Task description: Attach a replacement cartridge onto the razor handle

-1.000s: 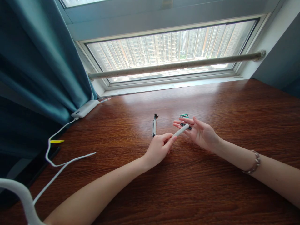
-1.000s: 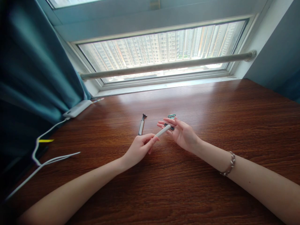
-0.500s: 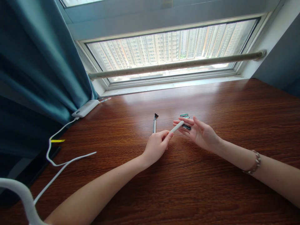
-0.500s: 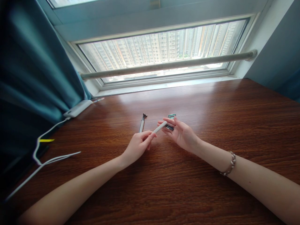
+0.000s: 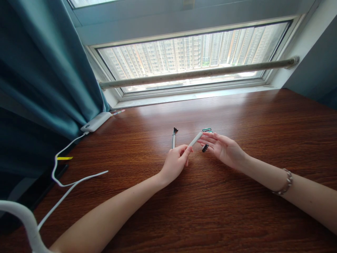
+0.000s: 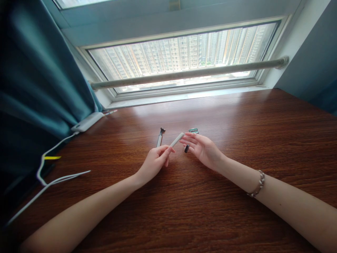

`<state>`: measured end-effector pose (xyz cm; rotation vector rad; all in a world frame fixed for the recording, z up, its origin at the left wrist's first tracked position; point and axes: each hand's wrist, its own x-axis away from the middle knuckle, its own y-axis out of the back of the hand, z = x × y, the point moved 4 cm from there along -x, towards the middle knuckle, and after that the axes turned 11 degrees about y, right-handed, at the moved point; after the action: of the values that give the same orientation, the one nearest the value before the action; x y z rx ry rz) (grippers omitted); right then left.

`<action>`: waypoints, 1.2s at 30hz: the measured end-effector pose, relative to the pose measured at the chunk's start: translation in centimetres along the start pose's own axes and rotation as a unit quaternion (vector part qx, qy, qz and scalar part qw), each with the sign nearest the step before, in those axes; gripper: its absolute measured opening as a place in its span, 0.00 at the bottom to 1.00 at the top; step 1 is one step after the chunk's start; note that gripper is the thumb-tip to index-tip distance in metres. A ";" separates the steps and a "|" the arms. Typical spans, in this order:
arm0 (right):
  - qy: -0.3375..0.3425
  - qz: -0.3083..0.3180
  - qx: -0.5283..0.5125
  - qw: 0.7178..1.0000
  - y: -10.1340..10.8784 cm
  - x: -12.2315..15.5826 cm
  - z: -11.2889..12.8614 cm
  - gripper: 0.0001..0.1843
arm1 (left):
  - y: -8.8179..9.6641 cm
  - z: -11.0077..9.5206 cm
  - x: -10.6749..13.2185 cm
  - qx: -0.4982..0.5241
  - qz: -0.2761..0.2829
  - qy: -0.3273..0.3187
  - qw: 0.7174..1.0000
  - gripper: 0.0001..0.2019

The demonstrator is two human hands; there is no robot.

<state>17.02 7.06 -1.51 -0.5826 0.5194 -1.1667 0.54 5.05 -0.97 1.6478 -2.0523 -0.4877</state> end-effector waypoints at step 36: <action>0.110 0.030 0.527 0.842 -2.4 1.9 2.7 0.15 | -3.9 -1.5 2.9 0.169 0.341 -0.005 0.925 0.16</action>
<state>17.67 4.95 1.95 0.5259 0.0236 -1.2655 4.04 1.34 -1.47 0.9608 -2.6311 0.1083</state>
